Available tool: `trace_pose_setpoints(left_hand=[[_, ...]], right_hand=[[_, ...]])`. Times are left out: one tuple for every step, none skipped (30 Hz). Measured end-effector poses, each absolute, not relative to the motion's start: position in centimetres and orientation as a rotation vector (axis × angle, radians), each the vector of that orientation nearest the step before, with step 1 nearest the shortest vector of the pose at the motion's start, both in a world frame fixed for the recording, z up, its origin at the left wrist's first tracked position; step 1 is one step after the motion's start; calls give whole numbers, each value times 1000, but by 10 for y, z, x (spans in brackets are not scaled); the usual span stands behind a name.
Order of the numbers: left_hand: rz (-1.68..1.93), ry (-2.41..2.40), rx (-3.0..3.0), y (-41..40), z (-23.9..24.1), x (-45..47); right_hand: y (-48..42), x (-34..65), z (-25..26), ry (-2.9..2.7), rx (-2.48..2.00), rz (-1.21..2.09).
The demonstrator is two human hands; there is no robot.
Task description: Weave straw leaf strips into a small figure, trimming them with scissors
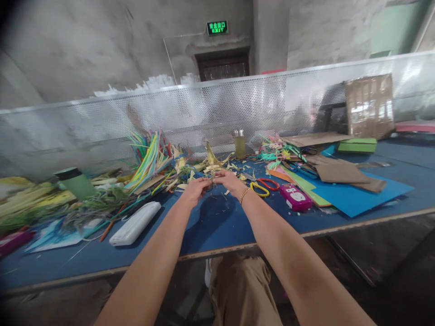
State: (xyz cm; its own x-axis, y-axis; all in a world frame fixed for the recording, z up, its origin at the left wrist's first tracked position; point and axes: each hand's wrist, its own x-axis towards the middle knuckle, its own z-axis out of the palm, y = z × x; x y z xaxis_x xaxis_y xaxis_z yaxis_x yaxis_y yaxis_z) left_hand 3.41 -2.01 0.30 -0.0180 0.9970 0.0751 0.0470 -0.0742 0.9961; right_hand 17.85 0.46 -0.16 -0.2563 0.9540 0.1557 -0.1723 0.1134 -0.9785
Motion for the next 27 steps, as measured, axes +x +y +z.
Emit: trace_pose_setpoints(left_hand=[[1253,1223,1291,-20,3,34],[1245,1224,1292,-20,2,34],[1237,1225,1292,-19,2,34],[1229,1224,1293,-19,2,33],[1221,1224,1298,-18,1,33],[1213,1223,1306,-17,0,32],[1207,1222,1316,-16,-1,32],[1200,1222,1326,-16,-1,31],[1194,1219,1333,-15,-2,30],[1190,1213,1334,-15,-2,30],[1186,1202,1327,-15,-2,30],[1180,1186,1313,-16,-1,31],[1174,1169,1288,-17,0,31],[1165,1154,1253,-18,2,32],[1158,1139,1211,-20,4,33],[1148,1123,1165,-21,6,33],[1140,1105,1118,-23,8,34],[1130,1085,1076,-24,10,34],[1117,1063,1041,-25,11,34],[1105,1041,1012,-26,12,34],[1093,1023,989,-27,13,34],[1083,1008,971,-27,14,34],[1074,998,959,-28,14,34],[1066,991,949,-29,15,34],[1057,983,939,-30,15,33],[1045,974,930,-30,16,33],[1033,964,919,-31,17,33]], right_hand=[[6,178,-3,-1346,-850,1359],[8,178,-4,-1346,-847,1351],[9,178,-5,-1346,-845,1346],[11,178,-7,-1351,-842,1345],[12,178,-8,-1358,-840,1343],[12,178,-8,-1366,-840,1338],[13,179,-9,-1374,-843,1332],[13,179,-9,-1378,-844,1326],[13,179,-9,-1381,-845,1322],[13,179,-9,-1380,-846,1321],[13,179,-9,-1377,-848,1325],[12,179,-8,-1373,-850,1335],[12,180,-7,-1366,-852,1350],[12,180,-7,-1357,-850,1371],[11,181,-6,-1349,-842,1399],[10,181,-5,-1343,-828,1432],[10,182,-4,-1340,-811,1467],[9,183,-3,-1339,-793,1502],[8,183,-3,-1338,-775,1535],[8,184,-2,-1336,-759,1563],[7,184,-2,-1333,-746,1583],[7,184,-2,-1327,-737,1596],[7,185,-2,-1320,-731,1600],[8,185,-2,-1314,-731,1598],[8,184,-2,-1307,-736,1593],[8,184,-2,-1300,-743,1589],[8,184,-2,-1294,-748,1589]])
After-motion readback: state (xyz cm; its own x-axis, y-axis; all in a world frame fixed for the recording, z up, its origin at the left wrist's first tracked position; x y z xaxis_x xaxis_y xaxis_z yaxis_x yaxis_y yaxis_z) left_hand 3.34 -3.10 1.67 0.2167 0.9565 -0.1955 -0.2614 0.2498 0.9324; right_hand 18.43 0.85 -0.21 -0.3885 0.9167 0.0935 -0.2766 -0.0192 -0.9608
